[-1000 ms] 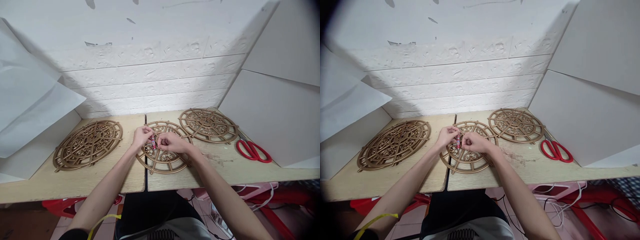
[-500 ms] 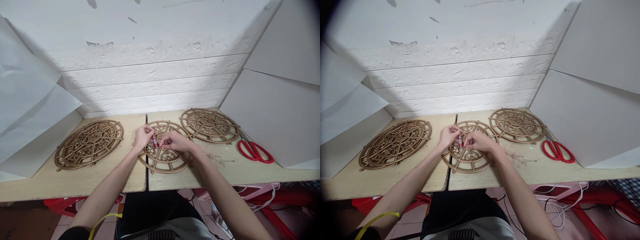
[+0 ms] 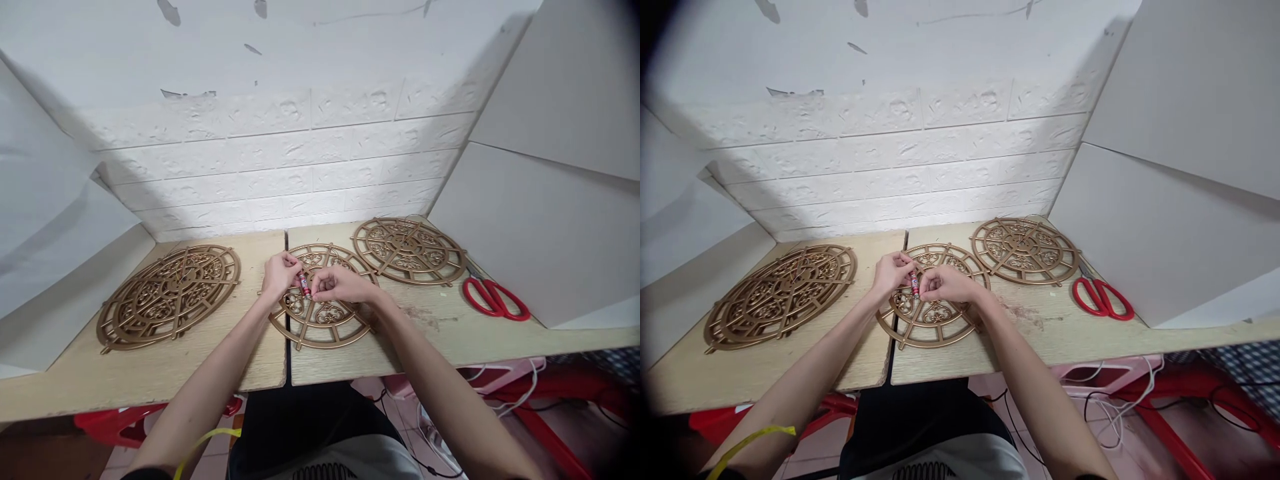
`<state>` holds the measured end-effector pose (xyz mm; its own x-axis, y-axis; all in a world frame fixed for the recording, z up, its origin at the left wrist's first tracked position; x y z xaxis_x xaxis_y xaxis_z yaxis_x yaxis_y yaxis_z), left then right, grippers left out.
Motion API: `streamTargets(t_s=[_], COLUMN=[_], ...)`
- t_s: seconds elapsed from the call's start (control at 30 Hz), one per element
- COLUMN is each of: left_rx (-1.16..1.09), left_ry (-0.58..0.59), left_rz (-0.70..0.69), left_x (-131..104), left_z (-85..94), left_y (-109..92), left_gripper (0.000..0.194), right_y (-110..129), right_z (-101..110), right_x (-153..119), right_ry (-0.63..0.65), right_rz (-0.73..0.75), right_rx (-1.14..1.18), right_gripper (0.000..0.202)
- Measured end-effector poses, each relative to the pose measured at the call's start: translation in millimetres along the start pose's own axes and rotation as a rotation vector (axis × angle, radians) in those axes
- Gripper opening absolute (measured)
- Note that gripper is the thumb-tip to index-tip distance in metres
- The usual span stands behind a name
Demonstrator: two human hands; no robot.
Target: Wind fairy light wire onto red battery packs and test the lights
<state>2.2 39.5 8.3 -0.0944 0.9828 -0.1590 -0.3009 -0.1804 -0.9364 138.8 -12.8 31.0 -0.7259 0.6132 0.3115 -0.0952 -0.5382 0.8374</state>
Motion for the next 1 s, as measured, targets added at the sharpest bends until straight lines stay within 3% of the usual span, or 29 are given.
streamTargets(t_s=[0.17, 0.5, 0.7, 1.0], left_rx=[0.035, 0.061, 0.192, 0.174], left_ry=[-0.023, -0.064, -0.166, -0.157], left_rz=[0.015, -0.014, -0.107, -0.118], left_x=[4, 5, 11, 7], left_z=[-1.7, -0.5, 4.0, 2.9], left_y=[-2, -4, -4, -5], left_gripper=[0.013, 0.009, 0.009, 0.009], right_y=[-3, 13, 12, 12], right_z=[-1, -4, -6, -7], right_x=[1, 3, 4, 5], right_ry=[-0.049, -0.103, -0.052, -0.050], right_rz=[0.033, 0.207, 0.163, 0.125], right_rx=[-0.021, -0.419, -0.546, -0.501], right_gripper=[0.012, 0.009, 0.008, 0.012])
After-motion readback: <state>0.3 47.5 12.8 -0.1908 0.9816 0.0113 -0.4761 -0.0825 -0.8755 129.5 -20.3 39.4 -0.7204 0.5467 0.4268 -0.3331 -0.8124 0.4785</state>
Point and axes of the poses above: each hand's wrist, its own x-axis towards the middle knuckle, its own z-axis out of the back of the hand, y = z × x, the point moved 6 cm from there along x, towards the middle knuckle, and after that the axes turned 13 degrees about z, right-handed, at the moved point
